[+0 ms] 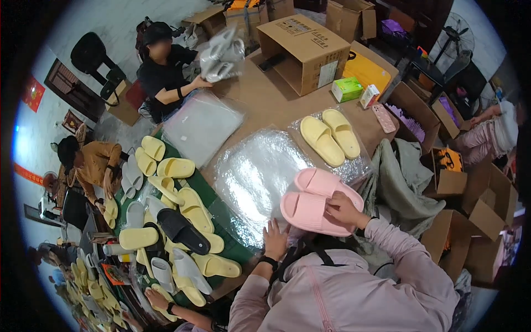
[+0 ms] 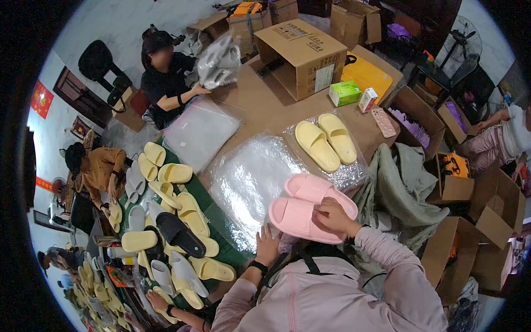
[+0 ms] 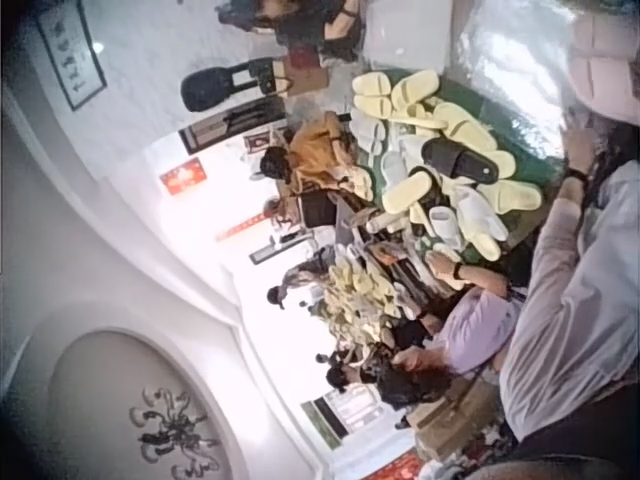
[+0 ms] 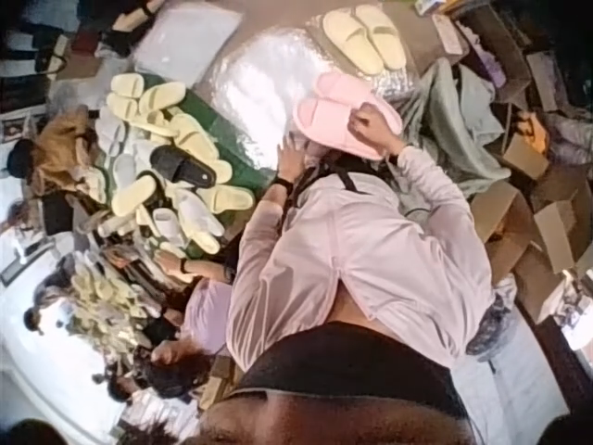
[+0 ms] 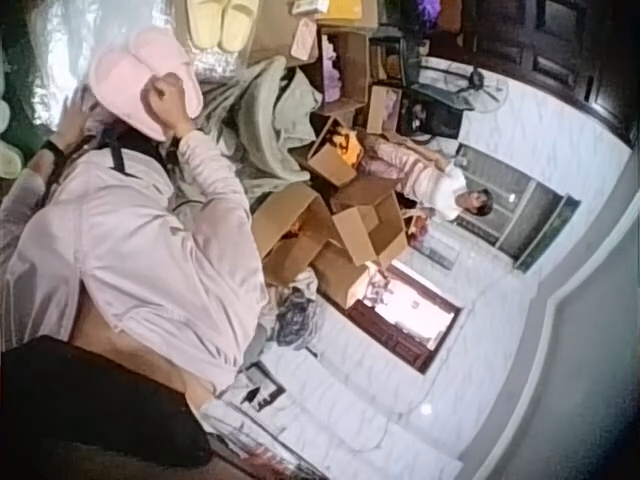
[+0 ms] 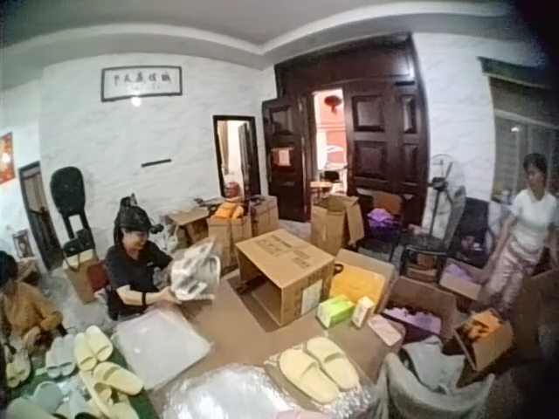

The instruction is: Pair and package finished foam slippers into plastic bags and boxes.

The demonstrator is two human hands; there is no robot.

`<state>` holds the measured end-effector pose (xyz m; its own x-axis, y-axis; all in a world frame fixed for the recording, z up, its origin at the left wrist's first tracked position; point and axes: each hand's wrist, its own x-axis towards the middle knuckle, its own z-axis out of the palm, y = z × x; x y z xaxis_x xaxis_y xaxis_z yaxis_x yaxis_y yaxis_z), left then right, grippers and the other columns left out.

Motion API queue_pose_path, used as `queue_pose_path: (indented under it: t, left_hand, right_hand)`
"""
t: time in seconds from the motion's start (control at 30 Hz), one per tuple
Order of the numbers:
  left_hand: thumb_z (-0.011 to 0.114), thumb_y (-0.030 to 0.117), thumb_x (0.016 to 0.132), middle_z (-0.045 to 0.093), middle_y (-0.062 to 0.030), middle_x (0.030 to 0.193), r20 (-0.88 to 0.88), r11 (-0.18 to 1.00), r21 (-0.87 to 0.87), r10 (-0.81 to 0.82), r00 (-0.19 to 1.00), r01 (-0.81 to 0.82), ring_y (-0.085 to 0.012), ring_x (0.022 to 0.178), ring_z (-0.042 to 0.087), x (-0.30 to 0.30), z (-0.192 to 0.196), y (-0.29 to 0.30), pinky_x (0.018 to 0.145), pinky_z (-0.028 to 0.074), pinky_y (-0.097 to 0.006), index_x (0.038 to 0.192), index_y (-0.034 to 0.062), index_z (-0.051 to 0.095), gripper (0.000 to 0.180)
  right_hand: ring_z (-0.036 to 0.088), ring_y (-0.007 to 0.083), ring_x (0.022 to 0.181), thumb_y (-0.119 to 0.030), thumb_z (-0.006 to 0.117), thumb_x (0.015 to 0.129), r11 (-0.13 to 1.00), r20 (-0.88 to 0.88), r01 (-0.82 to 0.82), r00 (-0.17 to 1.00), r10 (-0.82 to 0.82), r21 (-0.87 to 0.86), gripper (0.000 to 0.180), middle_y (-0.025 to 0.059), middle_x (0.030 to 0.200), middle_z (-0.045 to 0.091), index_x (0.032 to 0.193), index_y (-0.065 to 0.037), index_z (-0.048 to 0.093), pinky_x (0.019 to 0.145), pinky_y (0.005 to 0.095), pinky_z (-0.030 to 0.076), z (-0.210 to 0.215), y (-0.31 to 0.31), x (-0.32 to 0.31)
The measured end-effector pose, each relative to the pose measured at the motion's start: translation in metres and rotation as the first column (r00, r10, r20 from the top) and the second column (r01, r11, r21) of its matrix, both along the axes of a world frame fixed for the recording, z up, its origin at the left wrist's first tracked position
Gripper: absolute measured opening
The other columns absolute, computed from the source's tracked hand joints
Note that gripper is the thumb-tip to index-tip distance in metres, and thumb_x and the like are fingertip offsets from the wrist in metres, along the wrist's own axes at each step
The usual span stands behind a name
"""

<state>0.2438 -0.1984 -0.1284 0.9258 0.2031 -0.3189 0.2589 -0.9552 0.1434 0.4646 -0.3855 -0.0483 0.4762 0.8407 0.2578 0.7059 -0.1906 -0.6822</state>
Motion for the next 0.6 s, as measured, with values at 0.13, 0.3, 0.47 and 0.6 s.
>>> queue_pose_path:
  t: [0.13, 0.3, 0.47, 0.6]
  left_hand:
    - [0.055, 0.02, 0.077, 0.033, -0.025, 0.134, 0.232, 0.999, 0.033, 0.015, 0.972, -0.023, -0.0424, 0.124, 0.03, -0.017, -0.036, 0.001, 0.096, 0.029, -0.054, 0.12, 0.0093, 0.05, 0.045]
    - [0.052, 0.025, 0.08, 0.037, -0.0184, 0.132, 0.34, 0.993, -0.092, 0.101, 0.935, -0.074, -0.0416, 0.123, 0.032, -0.022, -0.031, 0.0, 0.096, 0.029, -0.054, 0.117, 0.0069, 0.05, 0.041]
    - [0.048, 0.041, 0.083, 0.033, -0.015, 0.137, 0.207, 0.996, -0.067, -0.043, 0.977, 0.058, -0.0398, 0.13, 0.023, -0.045, -0.056, -0.017, 0.103, 0.012, -0.061, 0.134, 0.0162, 0.036, 0.058]
    - [0.043, 0.044, 0.084, 0.03, -0.0119, 0.141, 0.381, 0.927, -0.365, 0.228, 0.896, -0.081, -0.0342, 0.131, 0.023, -0.041, -0.078, -0.03, 0.103, 0.01, -0.06, 0.139, 0.0174, 0.029, 0.062]
  right_hand:
    - [0.06, 0.0141, 0.077, -0.006, 0.056, 0.082, 0.996, -0.612, -0.028, 0.79, -0.033, -0.09, 0.019, 0.0083, 0.084, 0.066, 0.096, 0.003, 0.064, 0.067, 0.0252, 0.046, -0.001, 0.001, -0.007]
    - [0.055, 0.0079, 0.07, -0.008, 0.056, 0.083, 0.982, -0.789, -0.123, 0.614, -0.038, -0.142, 0.017, 0.003, 0.079, 0.066, 0.094, 0.003, 0.064, 0.065, 0.0239, 0.045, 0.017, 0.011, -0.01]
    - [0.055, 0.0065, 0.071, -0.009, 0.057, 0.084, 0.969, -0.846, -0.202, 0.533, -0.011, -0.14, 0.02, 0.0022, 0.08, 0.065, 0.097, 0.002, 0.065, 0.064, 0.0212, 0.045, -0.002, 0.018, -0.016]
    - [0.054, 0.0063, 0.073, -0.011, 0.056, 0.084, 0.893, -0.831, -0.343, 0.554, -0.058, -0.291, 0.022, 0.002, 0.082, 0.066, 0.102, 0.0, 0.064, 0.067, 0.0216, 0.045, 0.014, 0.024, -0.022]
